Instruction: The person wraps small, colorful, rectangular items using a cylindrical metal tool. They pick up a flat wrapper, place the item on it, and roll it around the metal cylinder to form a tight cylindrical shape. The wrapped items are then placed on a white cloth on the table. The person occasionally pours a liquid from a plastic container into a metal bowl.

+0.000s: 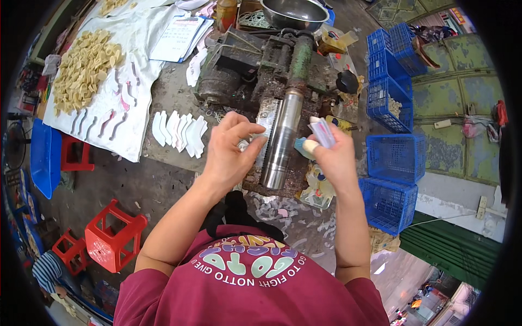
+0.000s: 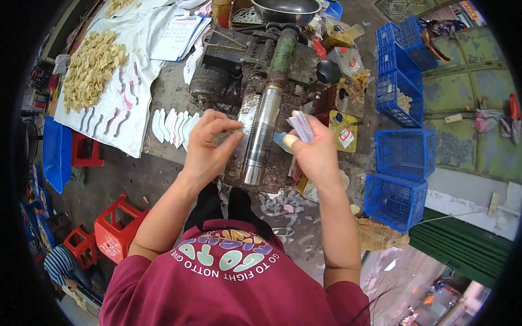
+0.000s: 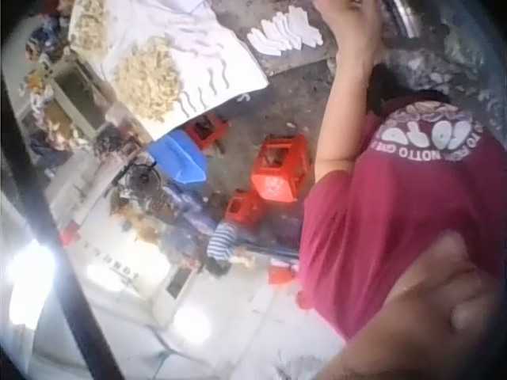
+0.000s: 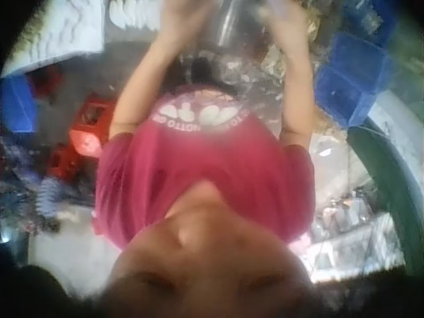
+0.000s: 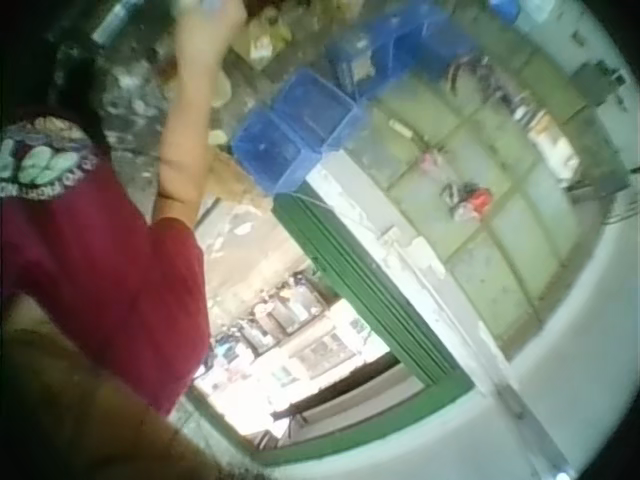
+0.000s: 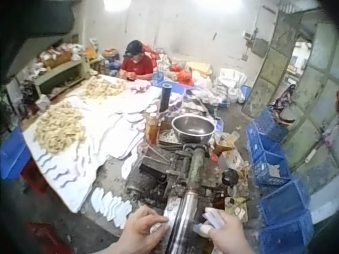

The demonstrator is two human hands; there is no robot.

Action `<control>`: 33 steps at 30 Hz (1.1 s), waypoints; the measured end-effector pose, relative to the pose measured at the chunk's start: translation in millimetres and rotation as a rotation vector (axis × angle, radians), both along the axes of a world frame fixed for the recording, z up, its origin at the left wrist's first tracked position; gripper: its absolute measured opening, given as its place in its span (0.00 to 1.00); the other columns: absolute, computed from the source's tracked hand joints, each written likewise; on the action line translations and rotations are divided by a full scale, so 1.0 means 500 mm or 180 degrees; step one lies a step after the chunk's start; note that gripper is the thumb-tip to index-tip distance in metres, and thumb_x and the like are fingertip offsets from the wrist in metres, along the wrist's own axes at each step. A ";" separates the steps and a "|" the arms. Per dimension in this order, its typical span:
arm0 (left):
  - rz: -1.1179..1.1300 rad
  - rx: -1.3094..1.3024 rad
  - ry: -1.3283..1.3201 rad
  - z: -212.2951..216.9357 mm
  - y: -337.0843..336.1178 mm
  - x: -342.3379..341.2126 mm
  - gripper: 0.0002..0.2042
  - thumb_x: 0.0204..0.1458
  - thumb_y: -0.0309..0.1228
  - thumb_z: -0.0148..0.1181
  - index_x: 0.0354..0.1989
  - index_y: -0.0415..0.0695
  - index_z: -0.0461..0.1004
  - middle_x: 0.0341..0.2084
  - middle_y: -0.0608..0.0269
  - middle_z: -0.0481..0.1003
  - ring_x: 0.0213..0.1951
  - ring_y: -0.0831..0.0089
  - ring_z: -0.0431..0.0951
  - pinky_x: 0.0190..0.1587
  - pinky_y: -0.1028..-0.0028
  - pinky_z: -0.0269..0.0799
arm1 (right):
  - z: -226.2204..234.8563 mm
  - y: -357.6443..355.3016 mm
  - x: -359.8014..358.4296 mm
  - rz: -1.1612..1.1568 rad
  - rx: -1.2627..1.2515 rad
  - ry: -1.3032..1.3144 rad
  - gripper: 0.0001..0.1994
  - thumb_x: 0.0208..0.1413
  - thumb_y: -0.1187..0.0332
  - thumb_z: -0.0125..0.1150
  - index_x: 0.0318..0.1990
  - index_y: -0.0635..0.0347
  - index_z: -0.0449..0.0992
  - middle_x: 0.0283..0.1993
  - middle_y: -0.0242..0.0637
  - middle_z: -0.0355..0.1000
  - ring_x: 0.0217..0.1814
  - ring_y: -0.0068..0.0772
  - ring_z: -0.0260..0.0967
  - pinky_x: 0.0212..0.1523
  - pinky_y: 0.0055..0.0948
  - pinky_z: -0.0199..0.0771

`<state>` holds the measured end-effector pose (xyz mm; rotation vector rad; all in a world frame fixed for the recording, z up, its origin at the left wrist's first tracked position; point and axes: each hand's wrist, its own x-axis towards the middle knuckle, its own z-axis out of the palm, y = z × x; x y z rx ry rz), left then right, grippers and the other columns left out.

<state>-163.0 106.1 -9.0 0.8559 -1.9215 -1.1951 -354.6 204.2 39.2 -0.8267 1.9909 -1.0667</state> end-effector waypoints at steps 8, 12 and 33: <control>0.0201 0.0915 0.0289 -0.067 -0.014 0.009 0.03 0.47 0.22 0.62 0.31 0.37 0.77 0.29 0.65 0.72 0.35 0.76 0.72 0.39 0.76 0.67 | 0.001 -0.019 0.016 -0.0377 -0.0183 -0.0167 0.22 0.50 0.76 0.61 0.55 0.61 0.72 0.34 0.30 0.74 0.29 0.14 0.67 0.28 0.16 0.68; 0.0859 0.1598 0.0619 -0.100 -0.070 0.076 0.02 0.49 0.23 0.60 0.28 0.38 0.75 0.25 0.70 0.74 0.30 0.83 0.70 0.35 0.80 0.66 | 0.024 0.001 0.002 -0.0441 -0.0602 -0.0962 0.21 0.56 0.66 0.60 0.56 0.63 0.70 0.27 0.27 0.66 0.22 0.15 0.61 0.23 0.18 0.65; -0.0851 0.1892 0.0809 0.065 -0.003 0.043 0.06 0.49 0.27 0.64 0.29 0.37 0.78 0.28 0.66 0.75 0.34 0.80 0.72 0.41 0.78 0.66 | 0.043 -0.008 0.111 0.0307 -0.1032 -0.1851 0.32 0.43 0.81 0.64 0.61 0.66 0.64 0.47 0.31 0.71 0.44 0.15 0.68 0.43 0.17 0.69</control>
